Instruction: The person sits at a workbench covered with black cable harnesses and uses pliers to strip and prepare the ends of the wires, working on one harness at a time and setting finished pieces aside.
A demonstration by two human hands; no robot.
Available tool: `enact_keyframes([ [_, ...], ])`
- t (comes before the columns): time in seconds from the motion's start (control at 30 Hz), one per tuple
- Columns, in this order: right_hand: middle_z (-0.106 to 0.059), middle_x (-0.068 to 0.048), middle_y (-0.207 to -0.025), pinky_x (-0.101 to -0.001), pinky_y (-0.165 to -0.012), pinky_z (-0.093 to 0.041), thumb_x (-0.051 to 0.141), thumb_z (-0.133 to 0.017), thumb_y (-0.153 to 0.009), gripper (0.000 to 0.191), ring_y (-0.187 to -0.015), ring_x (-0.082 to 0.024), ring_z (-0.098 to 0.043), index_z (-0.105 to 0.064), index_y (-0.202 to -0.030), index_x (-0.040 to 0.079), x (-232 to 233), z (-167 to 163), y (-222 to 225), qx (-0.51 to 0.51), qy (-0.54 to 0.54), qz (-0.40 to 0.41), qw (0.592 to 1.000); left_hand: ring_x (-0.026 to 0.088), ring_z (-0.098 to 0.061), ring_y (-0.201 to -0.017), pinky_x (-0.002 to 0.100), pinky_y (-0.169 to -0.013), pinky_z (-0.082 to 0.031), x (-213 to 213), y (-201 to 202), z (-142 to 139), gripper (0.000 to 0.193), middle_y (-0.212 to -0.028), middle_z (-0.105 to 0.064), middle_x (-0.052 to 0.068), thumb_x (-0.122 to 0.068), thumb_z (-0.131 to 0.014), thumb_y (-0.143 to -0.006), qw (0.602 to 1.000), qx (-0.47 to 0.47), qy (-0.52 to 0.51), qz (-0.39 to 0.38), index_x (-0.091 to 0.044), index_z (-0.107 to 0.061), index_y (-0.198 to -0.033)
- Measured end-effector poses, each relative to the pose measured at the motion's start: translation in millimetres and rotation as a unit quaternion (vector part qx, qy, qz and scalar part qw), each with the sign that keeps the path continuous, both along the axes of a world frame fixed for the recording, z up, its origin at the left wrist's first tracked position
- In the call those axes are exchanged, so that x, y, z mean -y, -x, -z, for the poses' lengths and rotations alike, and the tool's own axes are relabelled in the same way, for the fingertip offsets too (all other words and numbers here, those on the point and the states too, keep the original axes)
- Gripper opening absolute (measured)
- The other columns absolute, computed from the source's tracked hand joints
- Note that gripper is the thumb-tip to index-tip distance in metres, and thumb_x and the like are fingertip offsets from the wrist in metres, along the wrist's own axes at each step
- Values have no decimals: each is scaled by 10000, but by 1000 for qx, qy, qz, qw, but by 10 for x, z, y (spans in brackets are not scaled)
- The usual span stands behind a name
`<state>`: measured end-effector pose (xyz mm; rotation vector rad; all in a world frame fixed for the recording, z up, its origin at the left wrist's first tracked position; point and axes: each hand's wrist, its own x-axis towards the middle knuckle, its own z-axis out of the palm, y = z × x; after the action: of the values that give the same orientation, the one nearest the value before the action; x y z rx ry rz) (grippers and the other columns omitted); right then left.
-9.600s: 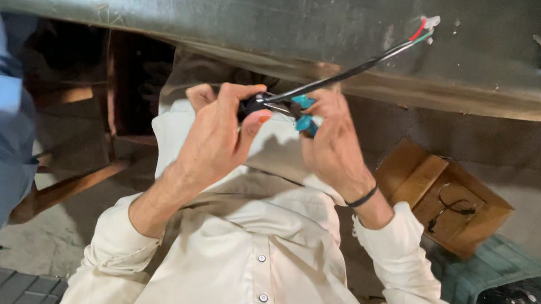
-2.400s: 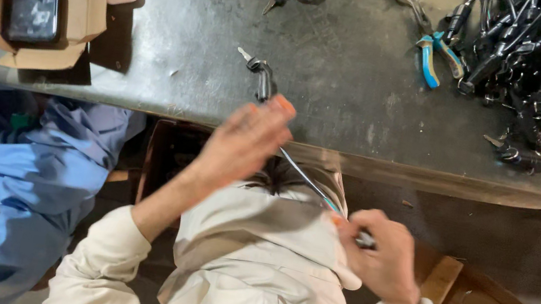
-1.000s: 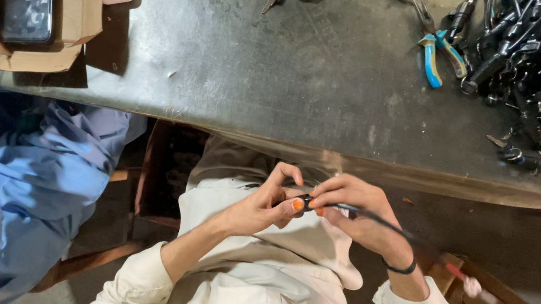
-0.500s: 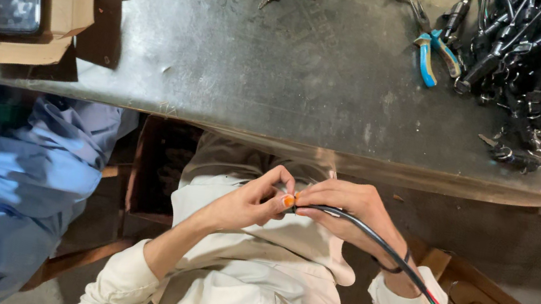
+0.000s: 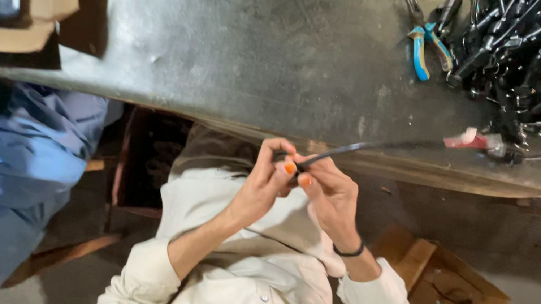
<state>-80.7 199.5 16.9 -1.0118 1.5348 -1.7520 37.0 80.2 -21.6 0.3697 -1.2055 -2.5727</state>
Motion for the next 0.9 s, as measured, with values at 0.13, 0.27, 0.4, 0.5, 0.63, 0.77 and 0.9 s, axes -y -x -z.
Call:
enact_keyframes([
  [0.13,-741,-119,-1055,-278,-812,-532,35,-701,-973,168,-951,-165,-665,-755,-1111,-45,-154,93,108,-67,-84,-3,994,68,-439,-713,232,-618,-357,16,-27,-24,544,-1088,-549,-26,-380,-538,-1048,977,-10,-189,102,-163,-352,-1510],
  [0.27,-751,-120,-1064,-300,-845,-587,-53,-714,-906,166,-1008,-195,-712,-742,-1069,-49,-293,263,388,11,-33,-176,984,89,-439,-723,233,-633,-346,16,-130,-22,677,-1139,-511,-3,-346,-593,-1051,931,-52,-242,269,-170,-283,-1626],
  [0.4,-761,-120,-992,-305,-754,-579,-69,-765,-912,77,-877,-189,-713,-766,-986,-47,-337,439,505,20,-54,-136,989,53,-517,-998,224,-853,-413,-69,-165,-2,647,-1278,-537,-43,-341,-558,-1022,974,52,-117,185,-113,-320,-1579],
  [0.5,-740,-93,-999,-306,-753,-595,-23,-772,-894,103,-865,-165,-714,-756,-993,-45,-317,437,364,131,-86,-68,985,195,-525,-1076,343,-946,-393,-128,-224,10,662,-1253,-549,31,-219,-628,-971,896,121,427,2,-114,-383,-1577],
  [0.63,-758,-99,-941,-293,-741,-579,25,-785,-899,152,-820,-162,-709,-742,-1034,-30,-153,239,97,259,-62,-4,964,286,-559,-1072,438,-963,-355,-93,-267,23,657,-1210,-574,94,-131,-716,-915,604,117,780,-113,-158,-482,-1529],
  [0.77,-759,-72,-1008,-316,-804,-569,40,-790,-926,149,-911,-164,-697,-762,-1071,20,-93,-148,321,-5,-105,-102,989,273,-571,-1063,426,-957,-357,32,-324,-75,602,-1168,-603,97,-143,-723,-965,707,84,696,-91,-40,-500,-1515],
  [0.9,-702,-85,-1046,-360,-893,-557,111,-743,-815,90,-1057,-287,-695,-730,-901,137,45,-407,1201,-458,-110,-17,882,241,-588,-1050,353,-961,-424,91,-440,-308,479,-1180,-606,96,-149,-684,-1036,785,53,590,-183,3,-514,-1457],
])
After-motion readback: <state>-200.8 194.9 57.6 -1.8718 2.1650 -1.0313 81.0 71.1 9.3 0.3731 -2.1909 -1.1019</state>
